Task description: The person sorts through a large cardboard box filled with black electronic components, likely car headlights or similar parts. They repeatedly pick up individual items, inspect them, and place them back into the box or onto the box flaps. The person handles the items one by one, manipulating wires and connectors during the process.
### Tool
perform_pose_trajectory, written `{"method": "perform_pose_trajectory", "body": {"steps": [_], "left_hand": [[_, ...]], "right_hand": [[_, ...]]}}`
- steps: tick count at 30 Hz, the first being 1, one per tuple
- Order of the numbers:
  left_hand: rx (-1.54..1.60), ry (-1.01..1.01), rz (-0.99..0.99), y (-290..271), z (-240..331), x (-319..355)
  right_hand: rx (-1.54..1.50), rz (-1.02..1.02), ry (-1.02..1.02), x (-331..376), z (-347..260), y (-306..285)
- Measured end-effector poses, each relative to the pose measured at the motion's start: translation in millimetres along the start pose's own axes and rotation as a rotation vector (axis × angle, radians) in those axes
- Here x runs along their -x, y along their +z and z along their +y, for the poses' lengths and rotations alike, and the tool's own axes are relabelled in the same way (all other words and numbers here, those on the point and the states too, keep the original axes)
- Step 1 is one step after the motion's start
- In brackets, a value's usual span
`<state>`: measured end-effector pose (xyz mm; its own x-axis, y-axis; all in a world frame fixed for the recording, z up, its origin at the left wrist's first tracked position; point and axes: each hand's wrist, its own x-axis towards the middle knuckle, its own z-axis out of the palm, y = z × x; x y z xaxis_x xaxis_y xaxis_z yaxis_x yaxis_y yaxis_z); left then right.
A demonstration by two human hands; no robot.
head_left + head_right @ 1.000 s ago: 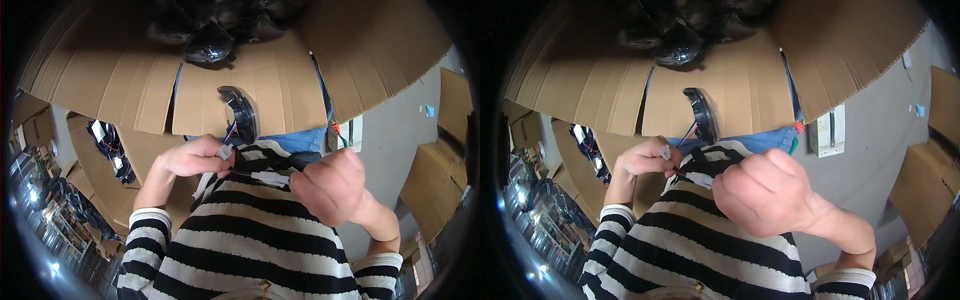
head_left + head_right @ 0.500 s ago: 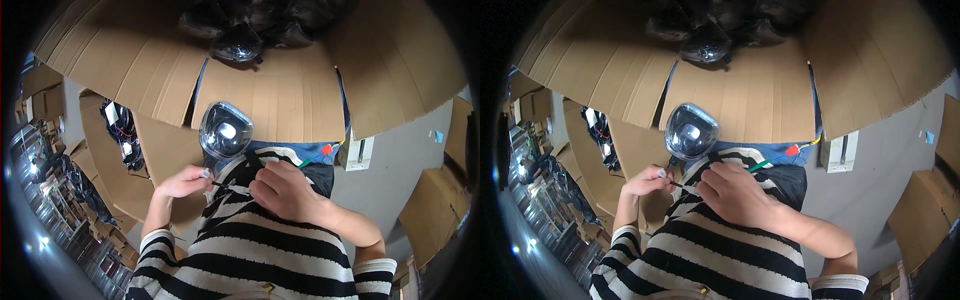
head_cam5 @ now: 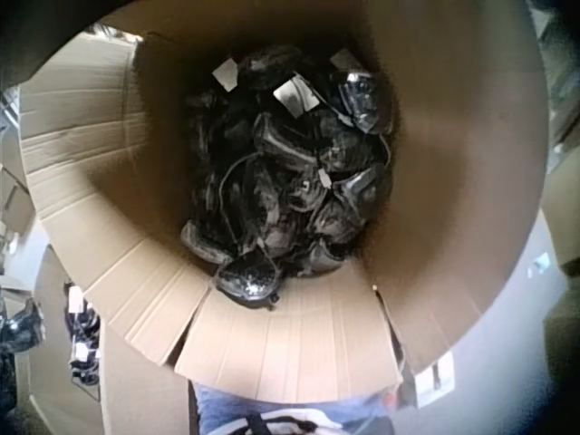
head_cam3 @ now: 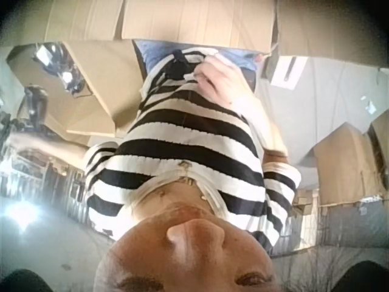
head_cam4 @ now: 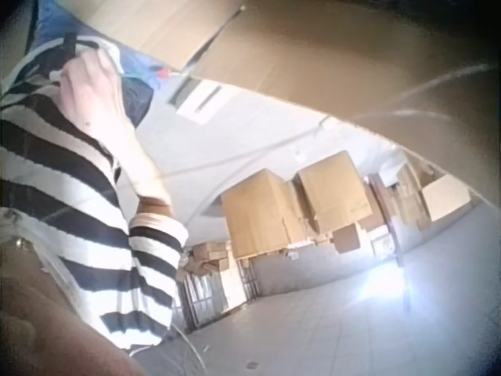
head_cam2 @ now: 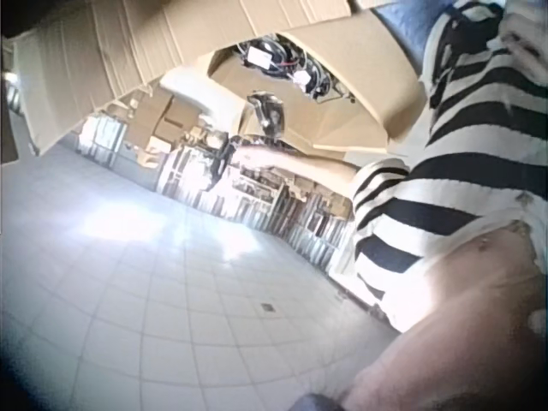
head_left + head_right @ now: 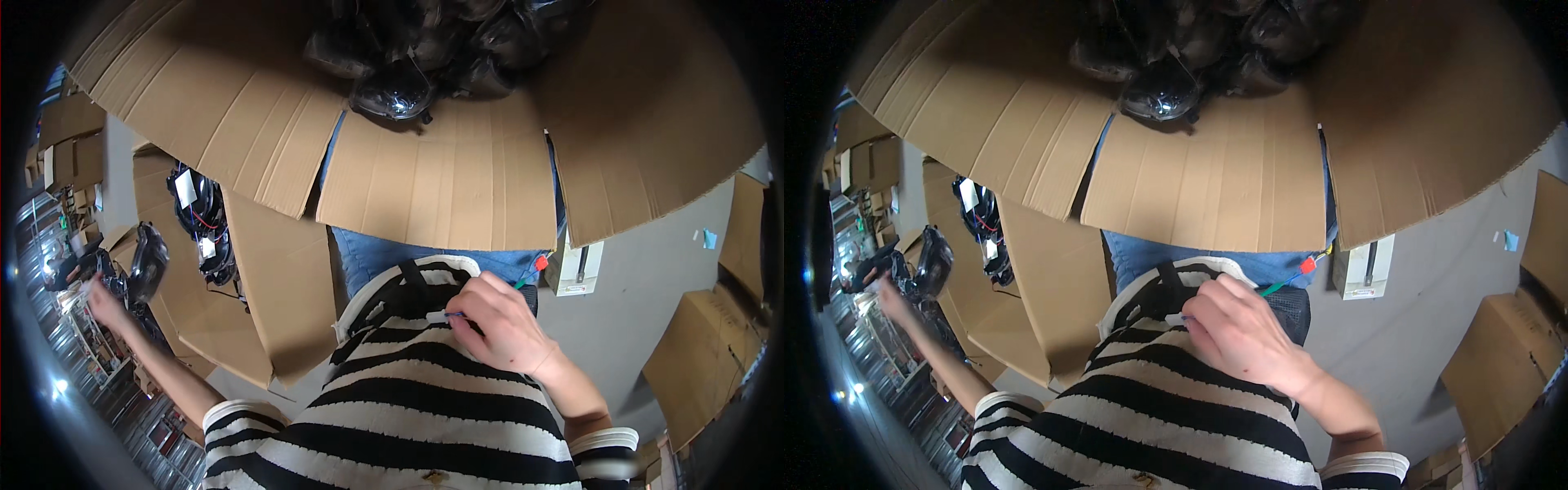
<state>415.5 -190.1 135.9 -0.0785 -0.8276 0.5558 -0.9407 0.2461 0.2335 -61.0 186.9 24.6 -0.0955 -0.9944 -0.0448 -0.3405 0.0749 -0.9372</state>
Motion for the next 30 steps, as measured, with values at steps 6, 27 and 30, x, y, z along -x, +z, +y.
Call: {"method": "perform_pose_trajectory", "body": {"steps": [6, 27, 30], "left_hand": [[-0.123, 0.262, -0.274, 126.7, 21.1, 80.1], [0.363, 0.845, -0.890, 310.1, 361.4, 233.6], [0.429, 0.739, -0.670, 309.1, 370.4, 218.3]], "right_hand": [[0.068, 0.034, 0.055, -0.5, -0.4, -5.4], [0.103, 0.129, 0.210, 10.0, 18.6, -6.5], [0.106, 0.111, 0.194, 4.9, 16.2, -10.4]]}}
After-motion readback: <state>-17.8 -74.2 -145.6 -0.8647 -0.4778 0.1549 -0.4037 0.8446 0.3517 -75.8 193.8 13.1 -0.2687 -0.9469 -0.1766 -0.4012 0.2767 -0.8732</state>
